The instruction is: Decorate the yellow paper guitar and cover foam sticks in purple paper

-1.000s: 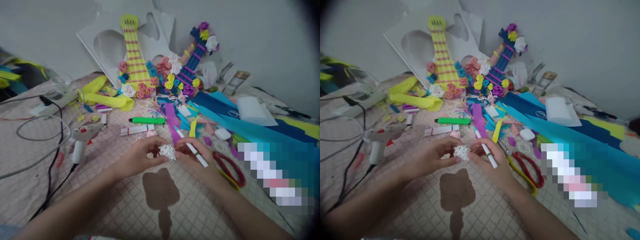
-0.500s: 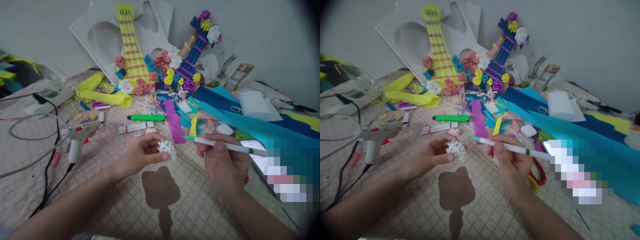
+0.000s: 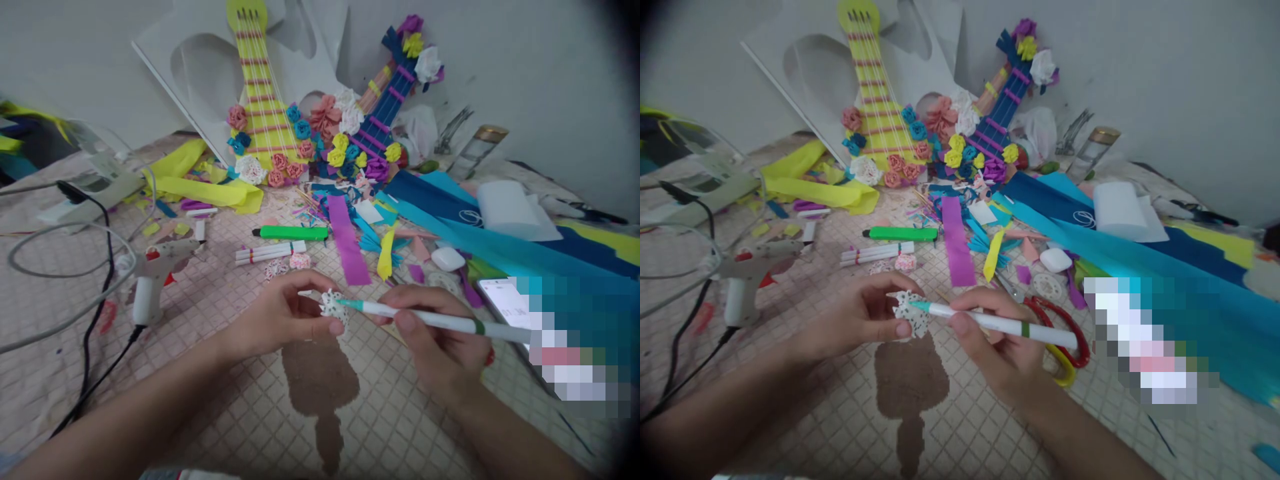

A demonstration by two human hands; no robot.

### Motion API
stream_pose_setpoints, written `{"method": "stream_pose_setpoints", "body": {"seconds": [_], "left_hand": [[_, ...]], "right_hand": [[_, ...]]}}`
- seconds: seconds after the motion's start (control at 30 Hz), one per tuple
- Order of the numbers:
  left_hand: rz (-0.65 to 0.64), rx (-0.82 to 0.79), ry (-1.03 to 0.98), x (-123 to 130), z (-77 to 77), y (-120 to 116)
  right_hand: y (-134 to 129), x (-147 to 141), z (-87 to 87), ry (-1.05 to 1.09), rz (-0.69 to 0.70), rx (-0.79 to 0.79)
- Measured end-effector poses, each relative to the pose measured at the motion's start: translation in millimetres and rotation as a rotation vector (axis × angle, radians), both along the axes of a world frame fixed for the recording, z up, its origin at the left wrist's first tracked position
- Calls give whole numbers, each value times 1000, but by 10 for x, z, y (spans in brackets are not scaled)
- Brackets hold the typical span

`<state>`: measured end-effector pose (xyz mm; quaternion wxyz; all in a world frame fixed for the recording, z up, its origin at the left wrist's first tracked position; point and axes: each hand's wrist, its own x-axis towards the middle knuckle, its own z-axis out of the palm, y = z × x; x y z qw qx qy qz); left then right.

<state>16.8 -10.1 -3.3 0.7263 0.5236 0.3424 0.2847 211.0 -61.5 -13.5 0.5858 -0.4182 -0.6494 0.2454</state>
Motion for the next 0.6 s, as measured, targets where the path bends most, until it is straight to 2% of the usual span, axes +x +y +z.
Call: {"method": "stream_pose_setpoints", "body": {"seconds": [0.2,0.43,0.53,0.6], "left_hand": [[-12,18,-66,7,-11,9],[-10,48,-30,4,-15,18],[-4,66,-26,4,0,17],[-12,62,-27,4,9,18]], "right_hand": [[12,-18,13,21,-20,1],[-5,-39,22,54,-86,-23],[-21,-41,22,45,-66,-61],[-27,-34,21,55,-26,-21]]}}
